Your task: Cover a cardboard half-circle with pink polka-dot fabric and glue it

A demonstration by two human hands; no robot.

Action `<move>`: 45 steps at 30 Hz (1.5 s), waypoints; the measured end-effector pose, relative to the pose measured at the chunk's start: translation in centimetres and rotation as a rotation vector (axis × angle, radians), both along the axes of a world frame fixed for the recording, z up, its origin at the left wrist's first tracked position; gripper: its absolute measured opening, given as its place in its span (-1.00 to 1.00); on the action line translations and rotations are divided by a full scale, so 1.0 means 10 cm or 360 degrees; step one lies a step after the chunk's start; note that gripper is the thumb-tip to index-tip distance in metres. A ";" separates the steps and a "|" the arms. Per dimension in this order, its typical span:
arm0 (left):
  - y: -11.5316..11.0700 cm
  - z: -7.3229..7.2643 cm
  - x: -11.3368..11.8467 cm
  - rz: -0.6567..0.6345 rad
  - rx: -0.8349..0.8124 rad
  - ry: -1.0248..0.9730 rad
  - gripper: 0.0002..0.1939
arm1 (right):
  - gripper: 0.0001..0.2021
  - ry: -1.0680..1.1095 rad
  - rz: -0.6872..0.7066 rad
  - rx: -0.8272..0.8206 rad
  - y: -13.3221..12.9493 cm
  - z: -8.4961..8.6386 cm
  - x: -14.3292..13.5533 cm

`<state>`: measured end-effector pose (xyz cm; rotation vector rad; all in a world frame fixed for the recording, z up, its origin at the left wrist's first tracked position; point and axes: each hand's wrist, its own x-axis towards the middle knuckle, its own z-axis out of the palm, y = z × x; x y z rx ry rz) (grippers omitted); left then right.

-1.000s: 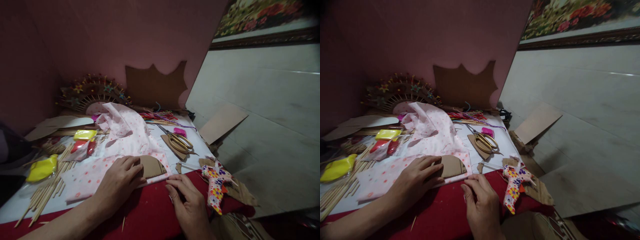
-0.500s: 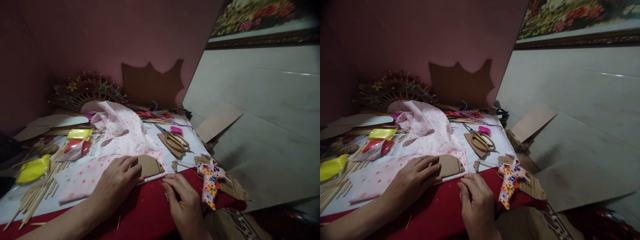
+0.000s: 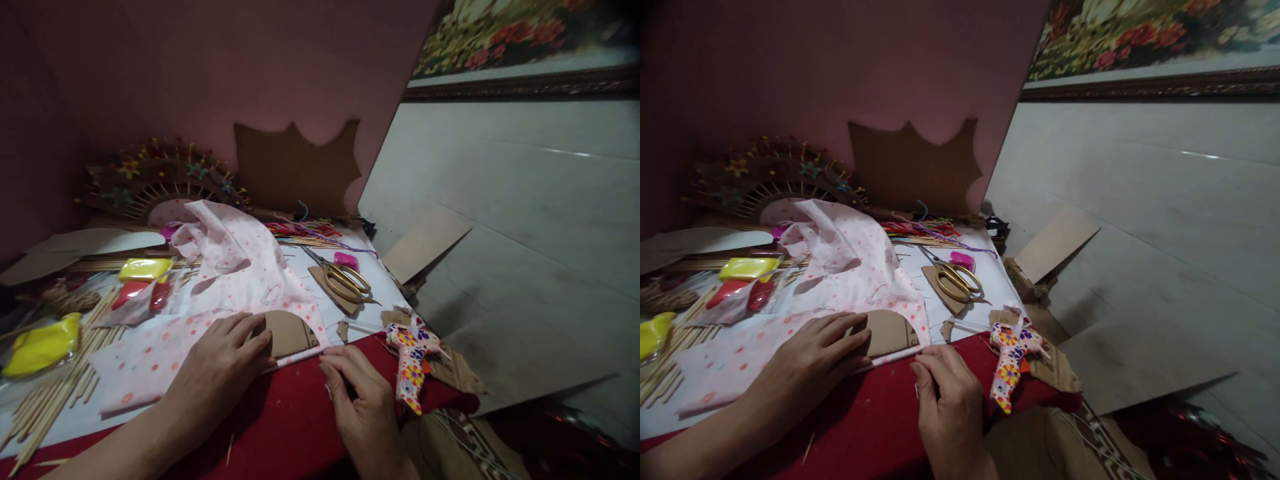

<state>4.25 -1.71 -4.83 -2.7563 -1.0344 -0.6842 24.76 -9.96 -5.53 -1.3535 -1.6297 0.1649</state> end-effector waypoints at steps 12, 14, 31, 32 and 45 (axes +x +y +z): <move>0.01 0.06 -0.10 0.0043 -0.0124 -0.0117 -0.83 | -0.42 -0.1008 0.0413 0.0040 0.28 0.06 -0.26; 0.08 0.11 -0.23 0.0149 -0.0116 -0.0328 -0.82 | -0.40 -0.1058 0.0406 0.0010 0.28 -0.01 -0.25; 0.05 0.31 -0.30 0.0254 -0.0977 -0.0125 -0.69 | -0.41 -0.1231 0.0423 -0.0047 0.26 0.02 -0.24; 0.05 0.30 -0.30 0.0254 -0.0981 -0.0118 -0.68 | -0.42 -0.1215 0.0418 -0.0040 0.25 0.02 -0.24; 0.03 0.26 -0.30 0.0220 -0.0976 -0.0135 -0.83 | -0.67 -0.0893 0.0184 0.0063 0.20 -0.03 -0.17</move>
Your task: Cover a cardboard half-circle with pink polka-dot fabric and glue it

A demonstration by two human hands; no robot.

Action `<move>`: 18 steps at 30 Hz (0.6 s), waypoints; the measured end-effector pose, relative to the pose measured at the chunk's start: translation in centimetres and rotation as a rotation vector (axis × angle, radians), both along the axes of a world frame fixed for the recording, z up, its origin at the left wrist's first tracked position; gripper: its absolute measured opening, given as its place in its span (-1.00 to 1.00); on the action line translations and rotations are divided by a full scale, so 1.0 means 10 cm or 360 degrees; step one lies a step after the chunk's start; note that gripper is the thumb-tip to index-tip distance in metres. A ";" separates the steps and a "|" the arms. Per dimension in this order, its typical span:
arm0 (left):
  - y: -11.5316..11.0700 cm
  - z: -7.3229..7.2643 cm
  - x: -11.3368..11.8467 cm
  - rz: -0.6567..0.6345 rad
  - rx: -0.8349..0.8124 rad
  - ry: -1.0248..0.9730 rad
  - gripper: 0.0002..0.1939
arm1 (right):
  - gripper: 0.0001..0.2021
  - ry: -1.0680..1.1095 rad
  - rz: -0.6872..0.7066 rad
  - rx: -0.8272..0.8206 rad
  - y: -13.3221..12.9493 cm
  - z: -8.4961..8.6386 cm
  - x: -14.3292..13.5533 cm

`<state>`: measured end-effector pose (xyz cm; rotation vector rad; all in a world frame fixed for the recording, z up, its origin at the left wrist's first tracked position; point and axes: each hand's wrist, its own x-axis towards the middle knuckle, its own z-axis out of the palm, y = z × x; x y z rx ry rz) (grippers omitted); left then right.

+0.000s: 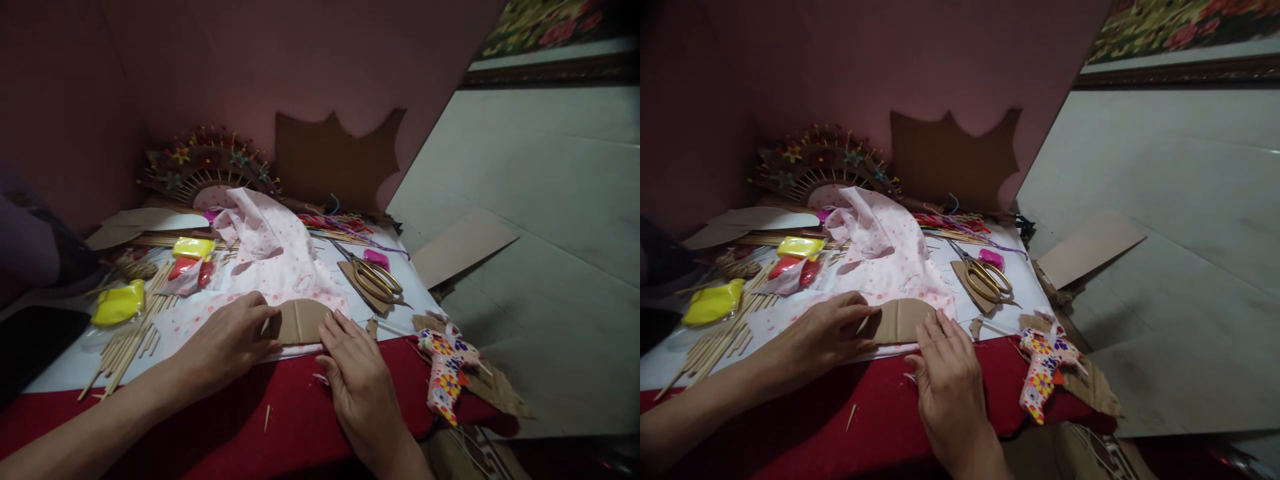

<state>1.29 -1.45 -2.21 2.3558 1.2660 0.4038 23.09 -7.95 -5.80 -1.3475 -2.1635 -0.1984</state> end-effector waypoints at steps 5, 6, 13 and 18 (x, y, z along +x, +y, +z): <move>-0.01 0.02 0.02 -0.0011 0.0030 0.0063 -0.82 | -0.65 -0.0075 -0.0025 -0.0124 -0.01 -0.02 -0.03; -0.01 0.02 0.02 -0.0013 0.0034 0.0065 -0.81 | -0.65 -0.0096 -0.0026 -0.0135 -0.01 -0.02 -0.03; 0.09 -0.01 -0.04 -0.0029 -0.0047 -0.0255 -0.77 | -0.63 -0.0189 -0.0013 -0.0077 -0.01 -0.03 -0.01; 0.10 -0.03 -0.04 -0.0063 -0.0028 -0.0322 -0.82 | -0.65 -0.0156 -0.0001 -0.0043 0.00 -0.04 -0.03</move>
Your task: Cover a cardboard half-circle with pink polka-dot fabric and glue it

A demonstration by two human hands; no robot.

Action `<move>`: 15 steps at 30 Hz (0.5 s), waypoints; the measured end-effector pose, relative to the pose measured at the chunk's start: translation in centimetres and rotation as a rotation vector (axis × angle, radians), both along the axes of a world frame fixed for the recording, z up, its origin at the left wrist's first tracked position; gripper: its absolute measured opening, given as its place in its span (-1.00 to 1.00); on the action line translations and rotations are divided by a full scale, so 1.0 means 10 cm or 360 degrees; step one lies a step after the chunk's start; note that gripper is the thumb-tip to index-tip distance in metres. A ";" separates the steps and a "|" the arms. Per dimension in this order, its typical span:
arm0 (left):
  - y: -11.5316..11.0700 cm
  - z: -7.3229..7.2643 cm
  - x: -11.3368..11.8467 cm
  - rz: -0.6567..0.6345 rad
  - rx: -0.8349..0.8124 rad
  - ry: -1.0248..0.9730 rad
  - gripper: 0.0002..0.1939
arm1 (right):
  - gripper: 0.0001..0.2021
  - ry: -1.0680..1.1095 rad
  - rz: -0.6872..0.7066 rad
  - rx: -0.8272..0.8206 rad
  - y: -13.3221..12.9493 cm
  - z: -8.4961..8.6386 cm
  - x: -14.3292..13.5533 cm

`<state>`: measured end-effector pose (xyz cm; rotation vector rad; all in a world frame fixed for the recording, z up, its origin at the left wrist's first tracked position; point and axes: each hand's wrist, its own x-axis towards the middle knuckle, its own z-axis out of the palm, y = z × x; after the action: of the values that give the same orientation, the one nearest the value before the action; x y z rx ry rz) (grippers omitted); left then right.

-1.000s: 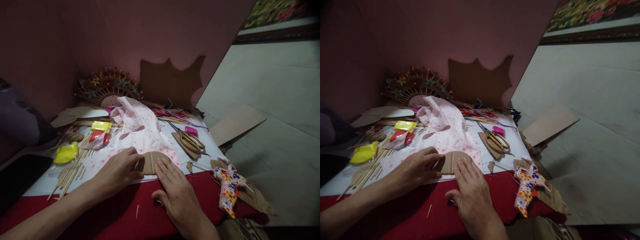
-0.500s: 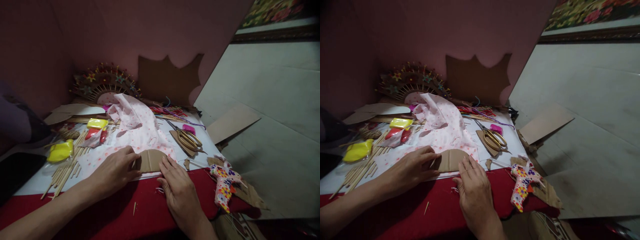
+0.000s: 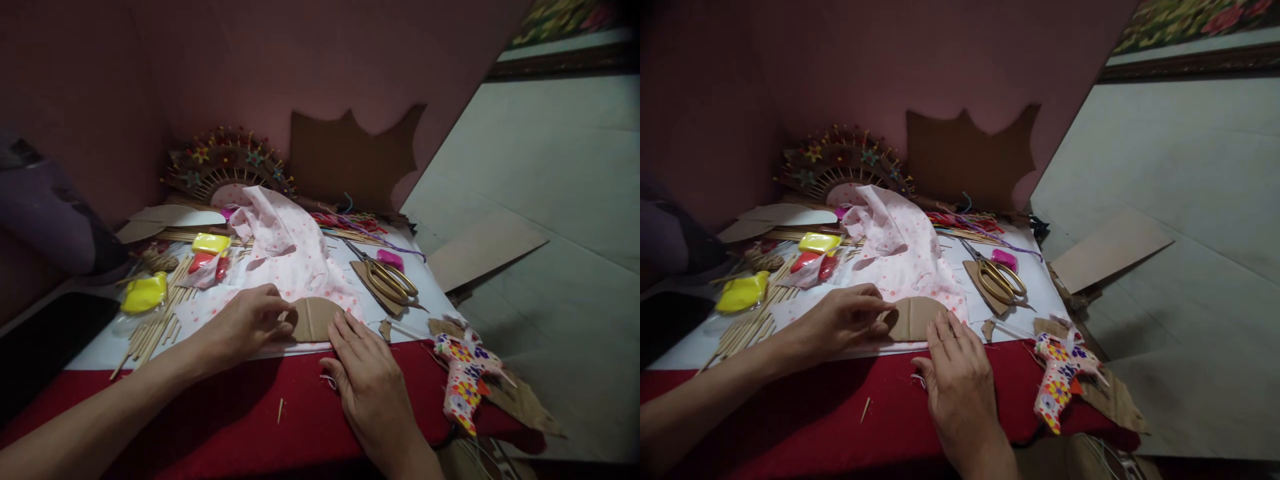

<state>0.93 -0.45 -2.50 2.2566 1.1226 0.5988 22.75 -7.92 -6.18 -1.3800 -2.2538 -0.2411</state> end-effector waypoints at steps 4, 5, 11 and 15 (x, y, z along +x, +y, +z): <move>-0.04 0.04 0.03 -0.0060 0.0054 0.0176 -0.86 | -0.68 0.0239 -0.0028 -0.0039 0.00 0.02 0.02; -0.05 0.05 0.04 -0.0048 0.0061 0.0195 -0.86 | -0.68 0.0369 -0.0070 -0.0025 0.00 0.04 0.03; -0.04 0.01 0.03 -0.0020 0.0079 0.0197 -0.83 | -0.70 0.0920 -0.0291 0.0193 -0.05 0.09 0.09; -0.04 -0.02 0.03 -0.0028 0.0091 0.0173 -0.82 | -0.74 0.0663 -0.0254 0.0041 -0.03 0.07 0.05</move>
<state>1.19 -0.83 -2.65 2.3704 1.1499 0.5130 23.21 -8.21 -5.51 -1.4444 -1.7988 -0.0289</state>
